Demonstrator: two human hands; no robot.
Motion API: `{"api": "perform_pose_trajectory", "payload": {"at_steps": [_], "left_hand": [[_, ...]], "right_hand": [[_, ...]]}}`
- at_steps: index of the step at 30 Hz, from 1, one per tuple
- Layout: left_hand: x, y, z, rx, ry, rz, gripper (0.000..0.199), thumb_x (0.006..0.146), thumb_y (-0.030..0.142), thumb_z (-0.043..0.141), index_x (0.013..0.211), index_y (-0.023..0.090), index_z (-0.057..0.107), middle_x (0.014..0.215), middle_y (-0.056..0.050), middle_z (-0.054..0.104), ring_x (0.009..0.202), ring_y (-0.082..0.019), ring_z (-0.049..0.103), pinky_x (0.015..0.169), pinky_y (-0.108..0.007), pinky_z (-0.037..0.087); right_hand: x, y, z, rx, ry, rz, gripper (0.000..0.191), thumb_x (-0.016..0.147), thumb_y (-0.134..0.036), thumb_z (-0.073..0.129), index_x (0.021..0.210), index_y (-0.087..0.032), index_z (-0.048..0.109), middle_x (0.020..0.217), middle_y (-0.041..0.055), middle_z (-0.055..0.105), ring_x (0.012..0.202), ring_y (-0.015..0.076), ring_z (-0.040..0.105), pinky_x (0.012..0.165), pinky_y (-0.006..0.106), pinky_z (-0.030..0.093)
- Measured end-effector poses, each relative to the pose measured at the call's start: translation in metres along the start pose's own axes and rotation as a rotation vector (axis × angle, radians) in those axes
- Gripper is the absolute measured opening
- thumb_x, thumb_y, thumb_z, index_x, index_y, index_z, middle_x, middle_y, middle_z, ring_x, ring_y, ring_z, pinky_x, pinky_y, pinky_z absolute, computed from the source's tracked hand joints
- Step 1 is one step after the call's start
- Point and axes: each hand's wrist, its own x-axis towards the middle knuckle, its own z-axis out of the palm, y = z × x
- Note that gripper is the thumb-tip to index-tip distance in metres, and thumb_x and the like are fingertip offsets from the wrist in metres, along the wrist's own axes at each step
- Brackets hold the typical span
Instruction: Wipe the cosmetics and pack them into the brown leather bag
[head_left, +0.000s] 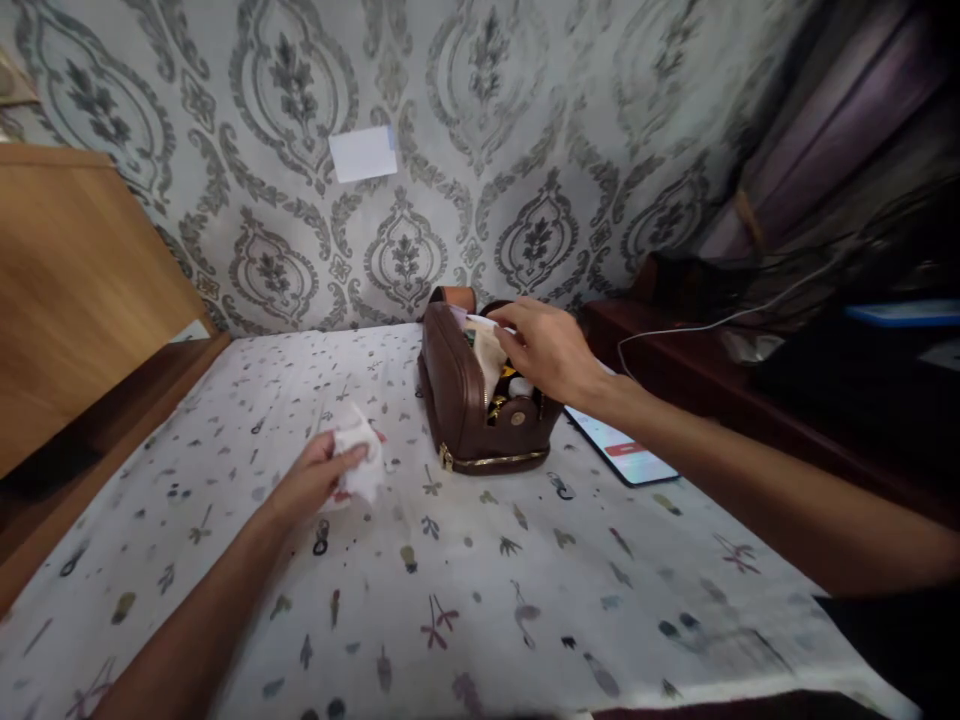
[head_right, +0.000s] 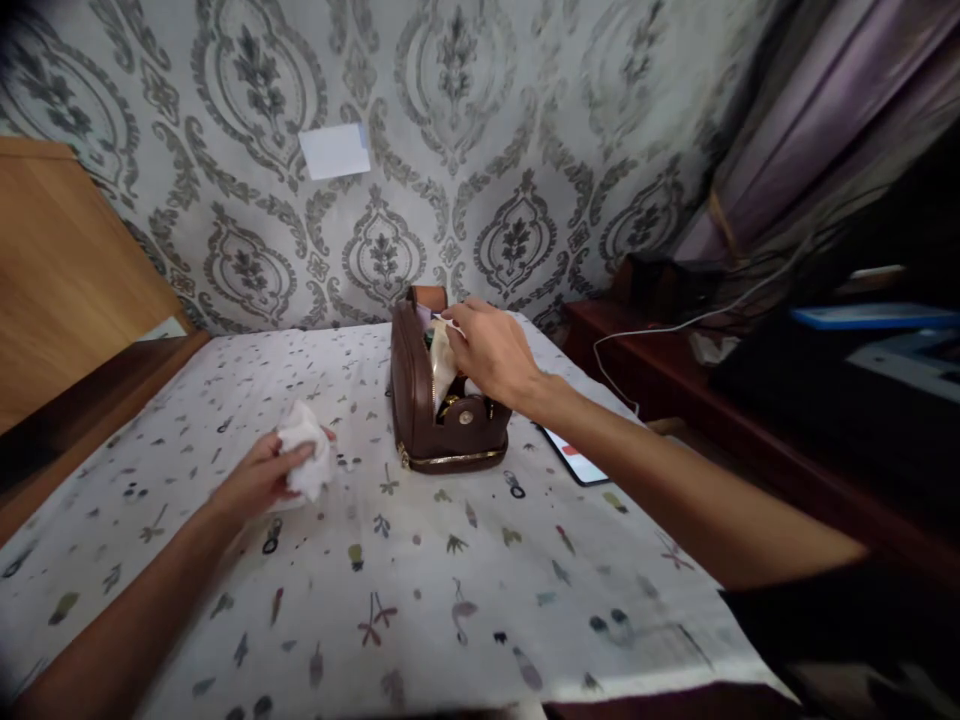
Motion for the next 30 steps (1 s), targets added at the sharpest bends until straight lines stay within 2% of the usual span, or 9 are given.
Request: {"api": "perform_pose_trajectory", "payload": {"at_steps": [2, 4, 6, 9, 13, 17, 19, 24, 30], "left_hand": [[0.005, 0.009, -0.017, -0.061, 0.245, 0.117, 0.061, 0.061, 0.059, 0.082, 0.099, 0.014, 0.065, 0.078, -0.001, 0.064, 0.062, -0.014, 0.057, 0.053, -0.023, 0.045], [0.009, 0.015, -0.037, 0.022, 0.396, 0.217, 0.055, 0.062, 0.058, 0.081, 0.090, 0.014, 0.064, 0.070, 0.001, 0.060, 0.058, -0.011, 0.051, 0.050, -0.021, 0.039], [0.013, 0.017, -0.054, 0.175, 0.458, 0.234, 0.050, 0.062, 0.058, 0.080, 0.079, 0.016, 0.060, 0.059, 0.005, 0.050, 0.052, -0.010, 0.043, 0.047, -0.021, 0.032], [0.017, 0.014, -0.067, 0.390, 0.407, 0.209, 0.046, 0.064, 0.059, 0.074, 0.074, 0.017, 0.060, 0.058, 0.005, 0.048, 0.055, -0.013, 0.044, 0.050, -0.024, 0.034], [0.021, -0.001, -0.060, 0.704, 0.224, 0.259, 0.034, 0.068, 0.047, 0.071, 0.082, 0.017, 0.066, 0.072, 0.000, 0.059, 0.073, -0.021, 0.055, 0.064, -0.028, 0.042], [0.023, -0.016, -0.045, 0.933, 0.214, 0.341, 0.042, 0.074, 0.030, 0.060, 0.114, 0.019, 0.064, 0.098, -0.006, 0.065, 0.097, -0.027, 0.058, 0.084, -0.034, 0.046], [0.024, -0.018, -0.041, 0.973, 0.213, 0.325, 0.040, 0.076, 0.028, 0.056, 0.114, 0.019, 0.063, 0.100, -0.007, 0.064, 0.098, -0.027, 0.059, 0.086, -0.036, 0.046], [0.026, -0.019, -0.039, 0.868, 0.277, 0.318, 0.021, 0.071, 0.027, 0.056, 0.091, 0.020, 0.061, 0.088, -0.003, 0.061, 0.086, -0.024, 0.058, 0.079, -0.034, 0.046], [0.021, -0.018, -0.021, 0.229, 0.287, 0.168, 0.032, 0.071, 0.039, 0.069, 0.090, 0.017, 0.058, 0.072, 0.004, 0.057, 0.062, -0.014, 0.052, 0.058, -0.025, 0.044]], "right_hand": [[-0.020, -0.012, 0.002, 0.190, 0.152, -0.087, 0.035, 0.098, -0.023, 0.041, 0.117, -0.014, 0.068, 0.106, 0.0122, 0.069, 0.092, 0.0231, 0.065, 0.083, 0.035, 0.048], [-0.042, -0.031, 0.010, 0.396, 0.213, -0.230, 0.033, 0.100, -0.029, 0.041, 0.114, -0.017, 0.069, 0.094, 0.0094, 0.069, 0.083, 0.0212, 0.064, 0.079, 0.036, 0.051], [-0.062, -0.053, 0.026, 0.563, 0.093, -0.339, 0.033, 0.101, -0.027, 0.039, 0.115, -0.022, 0.068, 0.091, 0.0064, 0.068, 0.076, 0.0188, 0.062, 0.073, 0.034, 0.052], [-0.081, -0.087, 0.059, 0.680, -0.117, -0.438, 0.033, 0.100, -0.023, 0.040, 0.117, -0.019, 0.067, 0.099, 0.0093, 0.068, 0.076, 0.0177, 0.061, 0.071, 0.032, 0.052], [-0.084, -0.123, 0.100, 0.778, -0.292, -0.262, 0.027, 0.090, -0.013, 0.051, 0.112, -0.015, 0.067, 0.096, 0.0081, 0.069, 0.073, 0.0164, 0.061, 0.076, 0.031, 0.051], [-0.079, -0.141, 0.128, 1.036, -0.457, 0.051, 0.030, 0.083, -0.008, 0.055, 0.110, -0.017, 0.065, 0.080, -0.0005, 0.065, 0.063, 0.0123, 0.061, 0.065, 0.024, 0.050], [-0.081, -0.145, 0.138, 1.144, -0.476, 0.157, 0.029, 0.082, -0.007, 0.054, 0.108, -0.017, 0.063, 0.077, -0.0027, 0.063, 0.059, 0.0107, 0.061, 0.058, 0.022, 0.048], [-0.097, -0.145, 0.147, 1.113, -0.308, 0.111, 0.030, 0.083, -0.009, 0.056, 0.111, -0.019, 0.063, 0.095, 0.0023, 0.067, 0.072, 0.0125, 0.064, 0.066, 0.025, 0.051], [-0.102, -0.143, 0.141, 1.123, -0.265, 0.078, 0.036, 0.085, -0.018, 0.061, 0.121, -0.017, 0.059, 0.104, 0.0069, 0.068, 0.092, 0.0191, 0.065, 0.080, 0.033, 0.052]]}}
